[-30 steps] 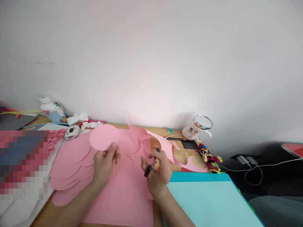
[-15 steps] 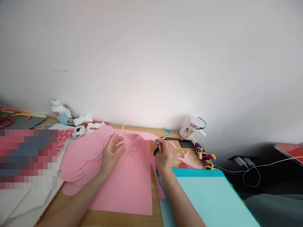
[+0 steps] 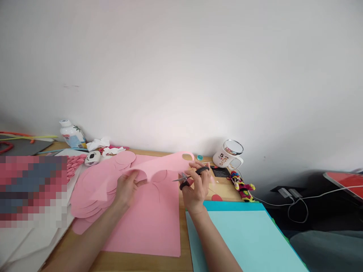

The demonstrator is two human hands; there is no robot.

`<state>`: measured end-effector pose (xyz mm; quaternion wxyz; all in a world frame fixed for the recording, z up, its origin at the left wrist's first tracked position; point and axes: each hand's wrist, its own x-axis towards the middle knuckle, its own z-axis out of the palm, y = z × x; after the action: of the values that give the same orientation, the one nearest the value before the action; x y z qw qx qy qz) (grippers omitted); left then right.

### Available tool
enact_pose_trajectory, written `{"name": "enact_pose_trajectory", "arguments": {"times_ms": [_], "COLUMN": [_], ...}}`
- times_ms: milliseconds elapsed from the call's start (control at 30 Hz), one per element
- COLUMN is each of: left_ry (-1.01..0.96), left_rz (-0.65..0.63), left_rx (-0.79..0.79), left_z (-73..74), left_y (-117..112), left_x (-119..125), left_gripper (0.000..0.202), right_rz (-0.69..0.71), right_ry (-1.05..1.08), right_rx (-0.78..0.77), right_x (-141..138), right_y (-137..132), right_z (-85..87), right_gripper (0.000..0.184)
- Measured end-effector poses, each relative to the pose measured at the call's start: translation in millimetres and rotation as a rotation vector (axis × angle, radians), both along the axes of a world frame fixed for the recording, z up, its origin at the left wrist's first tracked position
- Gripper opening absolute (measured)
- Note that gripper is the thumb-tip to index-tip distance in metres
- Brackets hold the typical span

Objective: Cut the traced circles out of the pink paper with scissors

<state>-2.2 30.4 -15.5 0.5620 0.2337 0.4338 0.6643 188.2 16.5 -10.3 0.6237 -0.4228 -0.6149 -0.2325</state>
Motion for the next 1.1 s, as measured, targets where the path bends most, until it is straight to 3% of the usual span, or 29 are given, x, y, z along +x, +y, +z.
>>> {"name": "enact_pose_trajectory", "arguments": {"times_ms": [167,467,533,633,700,767,900,1100], "left_ry": [-0.219,-0.413,-0.417,-0.392,-0.369,-0.360,-0.316,-0.165], "left_rz": [0.061,-0.026,-0.056,-0.100,-0.114,-0.111,-0.133,-0.136], "left_rx": [-0.088,-0.164,-0.149,-0.096,-0.057,-0.014,0.079,0.203], "left_z": [4.4,8.5,9.6,11.4,13.4,16.2,21.9,22.6], "left_y": [9,7,5,1,-1,-4,-9,-17], "left_x": [-4,-5,-3,-1,0,1,4,11], "left_gripper": [0.016,0.016,0.013,0.007,0.005,0.010,0.022,0.028], "right_rz": [0.018,0.076,0.215,0.611,0.933,1.135,1.219,1.254], "right_ry": [0.005,0.125,0.137,0.207,0.265,0.319,0.381,0.437], "right_rx": [-0.092,-0.099,-0.248,-0.748,-1.064,-1.238,-1.395,-1.480], "right_x": [-2,-4,-7,-17,-25,-31,-38,-40], "right_y": [-2,-5,-8,-13,-17,-20,-26,-29], "right_z": [2.7,-0.7,-1.0,0.9,2.6,3.6,4.2,7.9], "right_gripper": [0.026,0.032,0.025,0.014,0.023,0.030,0.035,0.037]}}
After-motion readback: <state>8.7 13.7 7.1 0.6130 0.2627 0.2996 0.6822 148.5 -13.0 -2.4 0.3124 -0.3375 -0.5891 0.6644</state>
